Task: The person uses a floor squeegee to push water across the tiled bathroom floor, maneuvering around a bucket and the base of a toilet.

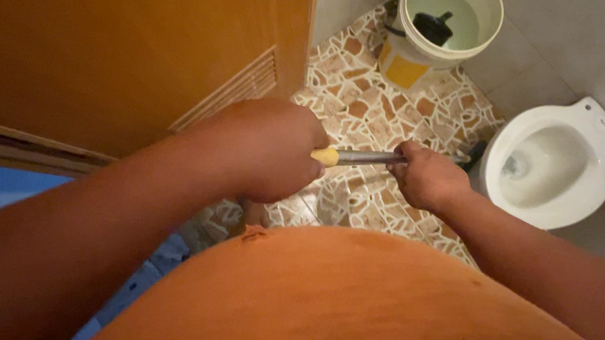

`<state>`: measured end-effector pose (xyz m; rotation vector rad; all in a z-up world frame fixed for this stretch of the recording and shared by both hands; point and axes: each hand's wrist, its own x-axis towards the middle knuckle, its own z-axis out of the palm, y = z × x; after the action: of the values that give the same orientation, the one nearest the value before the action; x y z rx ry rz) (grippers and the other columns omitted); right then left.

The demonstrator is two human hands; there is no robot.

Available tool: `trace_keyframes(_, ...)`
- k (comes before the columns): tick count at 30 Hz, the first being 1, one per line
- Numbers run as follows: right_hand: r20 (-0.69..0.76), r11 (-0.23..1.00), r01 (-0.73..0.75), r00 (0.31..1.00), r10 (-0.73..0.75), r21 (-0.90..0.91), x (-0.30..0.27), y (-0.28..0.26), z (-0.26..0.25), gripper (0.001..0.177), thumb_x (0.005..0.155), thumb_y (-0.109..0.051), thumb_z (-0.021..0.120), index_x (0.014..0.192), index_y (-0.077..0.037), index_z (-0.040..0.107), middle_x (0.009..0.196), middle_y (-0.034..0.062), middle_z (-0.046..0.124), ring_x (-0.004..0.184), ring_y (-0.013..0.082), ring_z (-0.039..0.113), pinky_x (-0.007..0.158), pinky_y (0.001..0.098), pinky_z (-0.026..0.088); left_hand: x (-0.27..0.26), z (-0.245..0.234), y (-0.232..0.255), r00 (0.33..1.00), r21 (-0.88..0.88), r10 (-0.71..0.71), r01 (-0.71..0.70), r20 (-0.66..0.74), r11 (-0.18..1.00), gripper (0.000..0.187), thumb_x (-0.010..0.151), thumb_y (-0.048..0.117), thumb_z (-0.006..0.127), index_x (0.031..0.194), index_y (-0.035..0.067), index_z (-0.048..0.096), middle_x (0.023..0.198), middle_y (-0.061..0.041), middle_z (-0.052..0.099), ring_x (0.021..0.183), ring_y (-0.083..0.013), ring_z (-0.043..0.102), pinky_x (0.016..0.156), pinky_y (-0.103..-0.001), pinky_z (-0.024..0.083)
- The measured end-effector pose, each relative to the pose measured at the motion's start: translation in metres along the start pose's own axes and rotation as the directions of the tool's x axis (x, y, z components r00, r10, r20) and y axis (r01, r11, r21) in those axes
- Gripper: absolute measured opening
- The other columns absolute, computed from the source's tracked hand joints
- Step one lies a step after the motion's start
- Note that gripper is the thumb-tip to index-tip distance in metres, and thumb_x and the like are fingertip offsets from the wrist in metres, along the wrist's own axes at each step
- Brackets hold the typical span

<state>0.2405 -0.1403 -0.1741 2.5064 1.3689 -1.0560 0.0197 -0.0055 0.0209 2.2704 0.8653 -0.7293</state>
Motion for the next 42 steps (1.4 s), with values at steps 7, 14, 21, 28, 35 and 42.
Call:
trace_keyframes(7, 0.129, 1.000, -0.021, 0.991, 0.022, -0.008, 0.051, 0.006, 0.013, 0.054, 0.088, -0.051, 0.072, 0.126, -0.012, 0.067, 0.116, 0.0177, 0.075, 0.109, 0.0342, 0.071, 0.096, 0.0420, 0.054, 0.043, 0.018, 0.012, 0.970, 0.249, 0.239, -0.219, -0.051, 0.943, 0.017, 0.084, 0.013, 0.065, 0.096, 0.010, 0.077, 0.098, -0.016, 0.074, 0.094, -0.0359, 0.072, 0.080, -0.048, 0.056)
trace_keyframes(14, 0.134, 0.944, -0.271, 0.959, 0.249, 0.188, 0.052, 0.041, 0.000, 0.064, 0.089, -0.050, 0.070, 0.141, -0.015, 0.056, 0.124, 0.0191, 0.072, 0.104, 0.0346, 0.071, 0.091, 0.0479, 0.058, 0.118, 0.045, 0.037, 0.900, 0.383, 0.435, -0.390, -0.034, 0.837, 0.015, 0.084, 0.012, 0.066, 0.093, 0.010, 0.077, 0.099, -0.015, 0.076, 0.094, -0.0336, 0.074, 0.080, -0.046, 0.058)
trace_keyframes(21, -0.016, 0.984, -0.095, 0.995, 0.098, 0.149, 0.071, 0.067, 0.002, 0.060, 0.093, -0.047, 0.066, 0.138, -0.008, 0.061, 0.130, 0.0228, 0.068, 0.119, 0.0372, 0.066, 0.103, 0.0438, 0.051, 0.143, 0.043, 0.045, 0.856, 0.415, 0.514, -0.448, -0.056, 0.792, 0.018, 0.079, 0.014, 0.072, 0.095, 0.010, 0.077, 0.100, -0.014, 0.075, 0.095, -0.0323, 0.073, 0.078, -0.045, 0.058)
trace_keyframes(28, 0.015, 0.982, -0.162, 0.987, 0.161, 0.096, 0.079, 0.080, 0.014, 0.069, 0.092, -0.051, 0.066, 0.147, -0.013, 0.051, 0.133, 0.0240, 0.065, 0.125, 0.0395, 0.062, 0.106, 0.0450, 0.047, 0.139, 0.036, 0.055, 0.887, 0.469, 0.459, -0.428, 0.053, 0.773, 0.022, 0.080, 0.011, 0.072, 0.101, 0.009, 0.075, 0.105, -0.014, 0.075, 0.099, -0.0327, 0.073, 0.081, -0.046, 0.058)
trace_keyframes(35, 0.177, 0.886, -0.356, 0.932, 0.315, 0.298, 0.077, 0.072, -0.012, 0.071, 0.093, -0.048, 0.062, 0.154, -0.015, 0.045, 0.120, 0.0239, 0.071, 0.095, 0.0335, 0.070, 0.083, 0.0469, 0.058, 0.182, 0.029, 0.050, 0.890, 0.490, 0.453, -0.416, 0.047, 0.766, 0.022, 0.088, 0.017, 0.068, 0.106, 0.008, 0.073, 0.109, -0.016, 0.074, 0.100, -0.0341, 0.073, 0.084, -0.048, 0.057)
trace_keyframes(42, 0.254, 0.717, -0.431, 0.902, 0.348, 0.547, 0.011, 0.089, 0.027, 0.060, 0.100, -0.047, 0.058, 0.145, -0.008, 0.053, 0.110, 0.0174, 0.074, 0.085, 0.0280, 0.063, 0.068, 0.0404, 0.054, 0.163, -0.002, 0.008, 0.935, 0.429, 0.346, -0.346, 0.081, 0.835, 0.038, 0.087, 0.014, 0.061, 0.122, 0.024, 0.072, 0.111, -0.015, 0.074, 0.107, -0.0360, 0.069, 0.090, -0.051, 0.053)
